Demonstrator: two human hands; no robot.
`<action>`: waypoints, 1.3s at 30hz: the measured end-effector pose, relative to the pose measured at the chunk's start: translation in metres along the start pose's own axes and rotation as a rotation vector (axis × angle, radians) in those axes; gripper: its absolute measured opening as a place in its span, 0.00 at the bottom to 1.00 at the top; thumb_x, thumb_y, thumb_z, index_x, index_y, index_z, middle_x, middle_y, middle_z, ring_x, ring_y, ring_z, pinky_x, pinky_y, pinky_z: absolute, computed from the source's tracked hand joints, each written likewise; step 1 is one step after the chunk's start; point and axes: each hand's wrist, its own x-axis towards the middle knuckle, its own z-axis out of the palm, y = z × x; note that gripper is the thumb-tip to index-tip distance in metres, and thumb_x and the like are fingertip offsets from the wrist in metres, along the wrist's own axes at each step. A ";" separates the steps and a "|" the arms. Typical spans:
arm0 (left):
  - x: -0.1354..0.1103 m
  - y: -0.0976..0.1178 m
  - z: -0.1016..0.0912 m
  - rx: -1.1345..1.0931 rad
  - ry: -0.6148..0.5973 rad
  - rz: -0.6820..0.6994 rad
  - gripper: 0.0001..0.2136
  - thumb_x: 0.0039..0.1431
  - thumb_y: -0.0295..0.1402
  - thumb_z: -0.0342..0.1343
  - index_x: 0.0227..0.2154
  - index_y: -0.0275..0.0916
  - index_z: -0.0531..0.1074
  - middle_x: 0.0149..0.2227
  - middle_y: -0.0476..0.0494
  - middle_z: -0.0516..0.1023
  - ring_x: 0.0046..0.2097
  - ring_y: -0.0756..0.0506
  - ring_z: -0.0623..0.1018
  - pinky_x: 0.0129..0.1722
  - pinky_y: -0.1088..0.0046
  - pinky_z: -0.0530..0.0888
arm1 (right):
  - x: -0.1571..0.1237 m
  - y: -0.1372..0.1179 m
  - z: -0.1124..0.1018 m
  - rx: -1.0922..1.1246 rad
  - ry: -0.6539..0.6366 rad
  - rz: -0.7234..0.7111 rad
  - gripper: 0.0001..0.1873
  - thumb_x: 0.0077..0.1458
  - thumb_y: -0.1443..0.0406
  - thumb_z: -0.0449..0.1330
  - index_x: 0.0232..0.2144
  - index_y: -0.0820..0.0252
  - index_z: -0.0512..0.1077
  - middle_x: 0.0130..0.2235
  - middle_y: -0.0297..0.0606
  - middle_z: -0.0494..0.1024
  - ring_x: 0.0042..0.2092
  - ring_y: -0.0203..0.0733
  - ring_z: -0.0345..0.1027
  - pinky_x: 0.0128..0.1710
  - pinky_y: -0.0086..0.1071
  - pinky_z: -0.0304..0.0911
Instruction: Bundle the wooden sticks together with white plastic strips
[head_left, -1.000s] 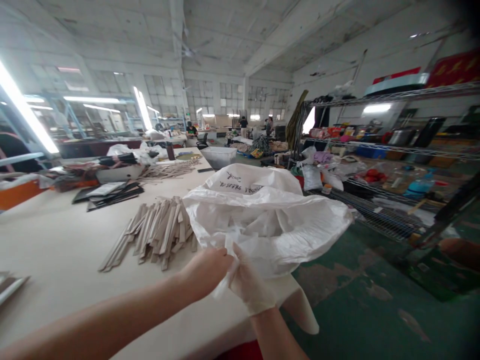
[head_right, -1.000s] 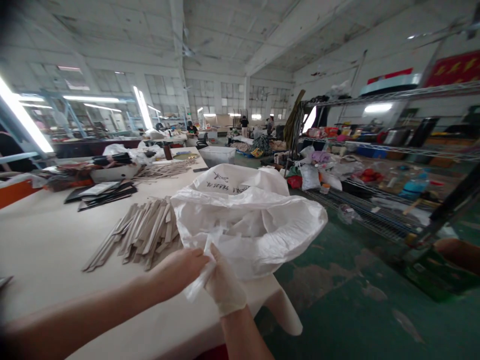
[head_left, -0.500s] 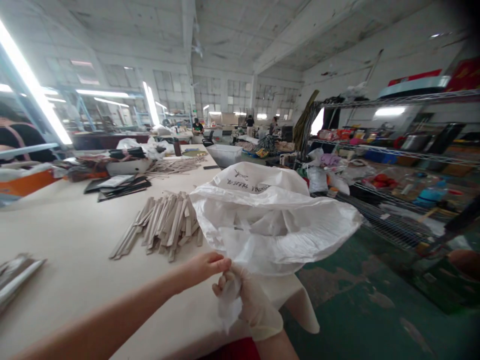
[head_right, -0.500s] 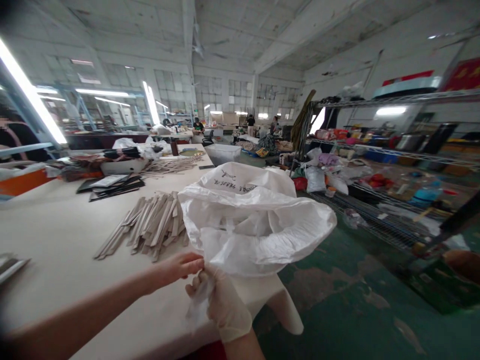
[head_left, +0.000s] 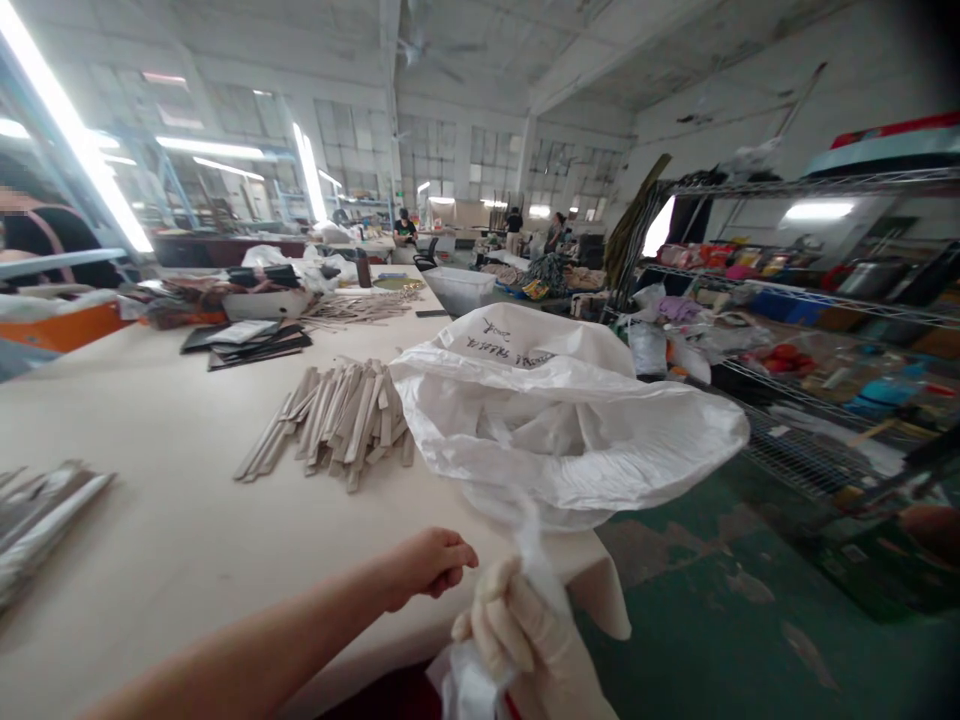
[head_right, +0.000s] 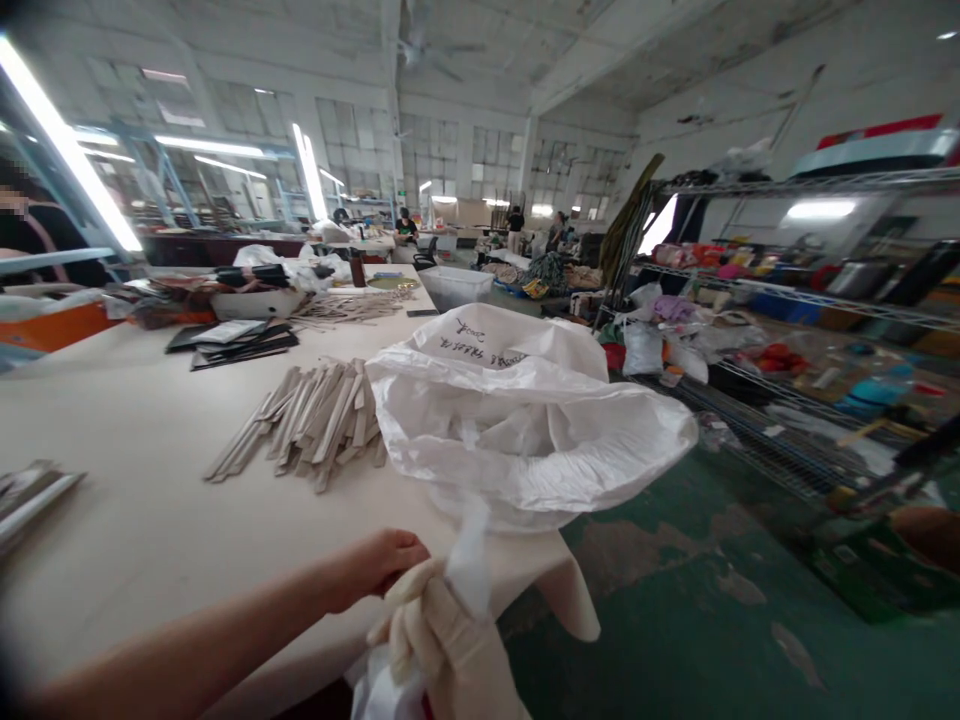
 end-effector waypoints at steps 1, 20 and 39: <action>-0.002 -0.002 -0.003 -0.006 0.003 -0.020 0.14 0.50 0.42 0.46 0.26 0.36 0.69 0.16 0.54 0.65 0.16 0.54 0.62 0.15 0.78 0.59 | -0.002 -0.005 -0.004 0.027 0.034 -0.047 0.09 0.46 0.57 0.62 0.24 0.56 0.73 0.12 0.23 0.52 0.17 0.31 0.52 0.33 0.36 0.62; -0.070 0.045 -0.005 0.379 0.316 0.175 0.09 0.52 0.38 0.50 0.29 0.39 0.69 0.30 0.48 0.73 0.31 0.48 0.70 0.30 0.74 0.65 | 0.040 0.048 -0.029 0.106 0.266 0.072 0.09 0.44 0.66 0.61 0.32 0.59 0.74 0.34 0.34 0.77 0.39 0.40 0.69 0.42 0.35 0.64; -0.080 0.031 -0.018 0.281 0.363 0.079 0.11 0.57 0.33 0.41 0.36 0.39 0.68 0.28 0.48 0.74 0.31 0.49 0.72 0.30 0.75 0.66 | 0.038 0.094 -0.019 0.024 0.359 0.137 0.16 0.38 0.59 0.67 0.30 0.60 0.72 0.23 0.31 0.74 0.24 0.34 0.65 0.23 0.27 0.60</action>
